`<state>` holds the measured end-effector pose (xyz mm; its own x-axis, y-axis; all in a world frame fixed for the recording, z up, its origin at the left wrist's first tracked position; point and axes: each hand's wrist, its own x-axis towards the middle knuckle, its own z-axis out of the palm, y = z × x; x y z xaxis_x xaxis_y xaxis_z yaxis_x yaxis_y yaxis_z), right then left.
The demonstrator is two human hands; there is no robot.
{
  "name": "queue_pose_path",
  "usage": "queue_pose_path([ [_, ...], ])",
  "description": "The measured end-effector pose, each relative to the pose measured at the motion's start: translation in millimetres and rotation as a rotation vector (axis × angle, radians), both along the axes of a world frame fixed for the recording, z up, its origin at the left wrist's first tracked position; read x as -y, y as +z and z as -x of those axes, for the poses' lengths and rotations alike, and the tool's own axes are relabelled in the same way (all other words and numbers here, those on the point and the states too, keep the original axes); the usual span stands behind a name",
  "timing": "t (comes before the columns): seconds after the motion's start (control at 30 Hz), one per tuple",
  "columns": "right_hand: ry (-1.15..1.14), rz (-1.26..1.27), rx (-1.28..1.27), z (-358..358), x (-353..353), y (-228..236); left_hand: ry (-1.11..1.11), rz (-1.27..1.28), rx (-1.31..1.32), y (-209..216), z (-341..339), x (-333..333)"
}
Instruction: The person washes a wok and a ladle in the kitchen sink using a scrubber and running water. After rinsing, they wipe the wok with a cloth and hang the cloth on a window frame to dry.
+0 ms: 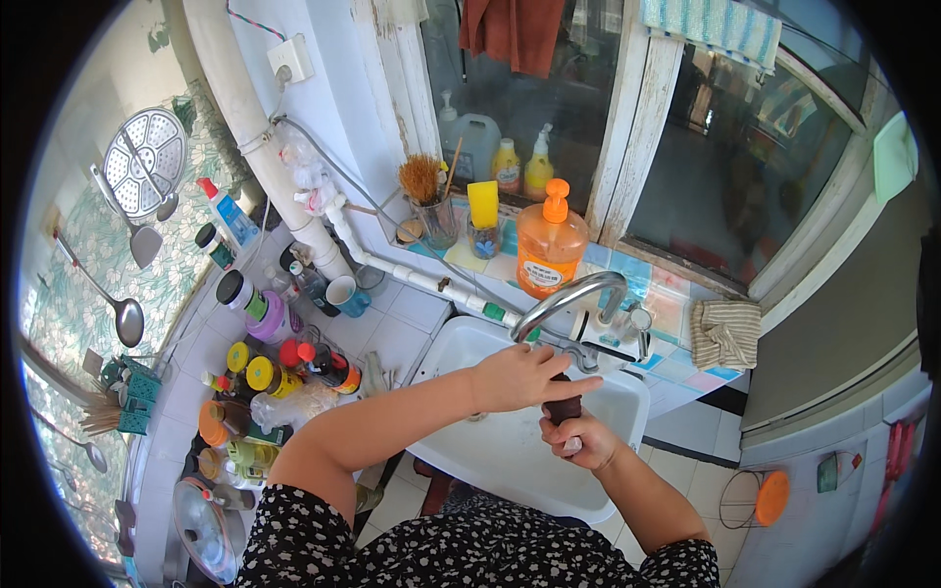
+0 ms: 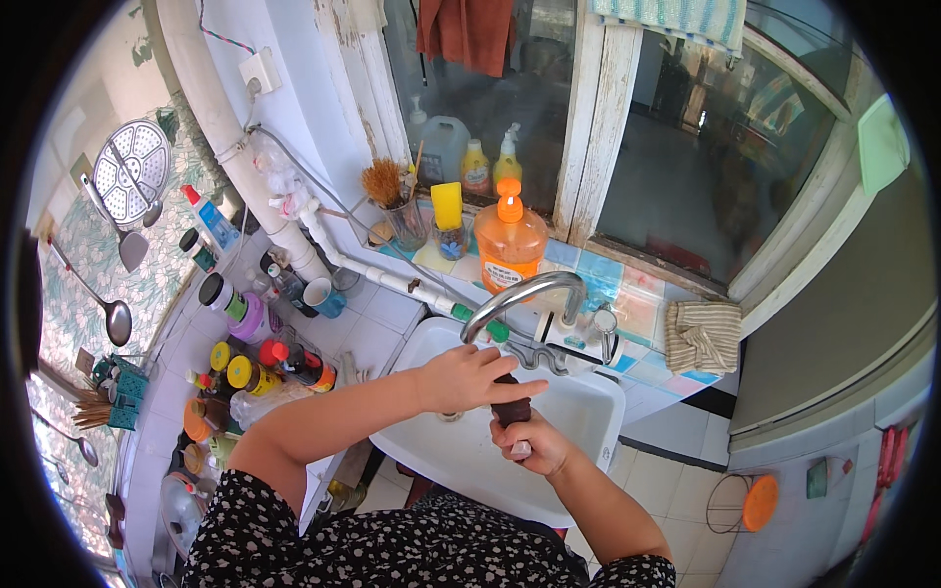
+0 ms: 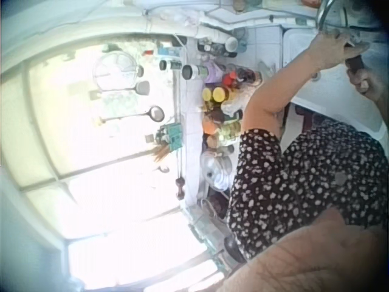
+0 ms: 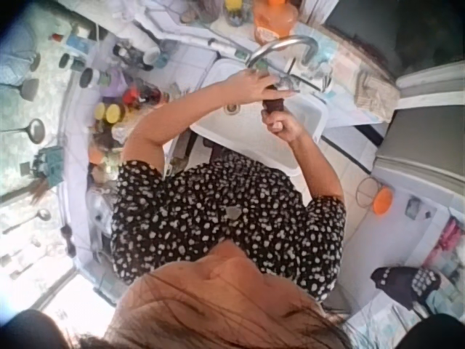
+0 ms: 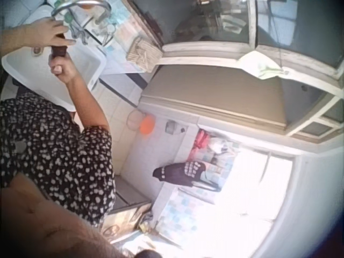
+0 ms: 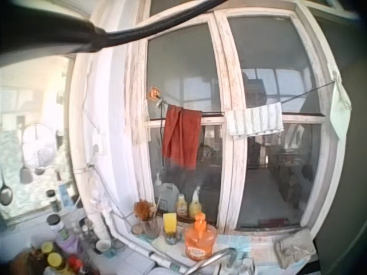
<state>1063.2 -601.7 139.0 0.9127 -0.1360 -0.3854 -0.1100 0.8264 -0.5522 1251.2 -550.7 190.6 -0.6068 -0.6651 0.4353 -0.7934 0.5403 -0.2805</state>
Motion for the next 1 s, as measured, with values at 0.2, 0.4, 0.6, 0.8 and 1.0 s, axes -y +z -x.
queue_pose_path([
  [0.2,-0.116,0.396,-0.253,14.5,20.5,-7.1,0.202,-0.439,-0.272,-44.3,7.8,-18.3],
  [0.4,-0.324,1.656,-0.220,33.4,-13.7,-7.2,0.426,-1.456,-1.561,-20.0,4.5,-14.2],
  [0.6,-0.566,2.546,0.024,24.6,2.1,3.3,0.174,-1.936,-1.754,-0.9,17.9,-28.5],
  [0.8,0.007,2.716,0.075,23.2,8.8,65.0,0.242,-1.985,-1.458,12.0,18.4,-26.8],
  [1.0,0.059,2.311,-0.138,22.3,21.2,64.8,0.252,-1.547,-0.865,60.7,30.9,-27.7],
])
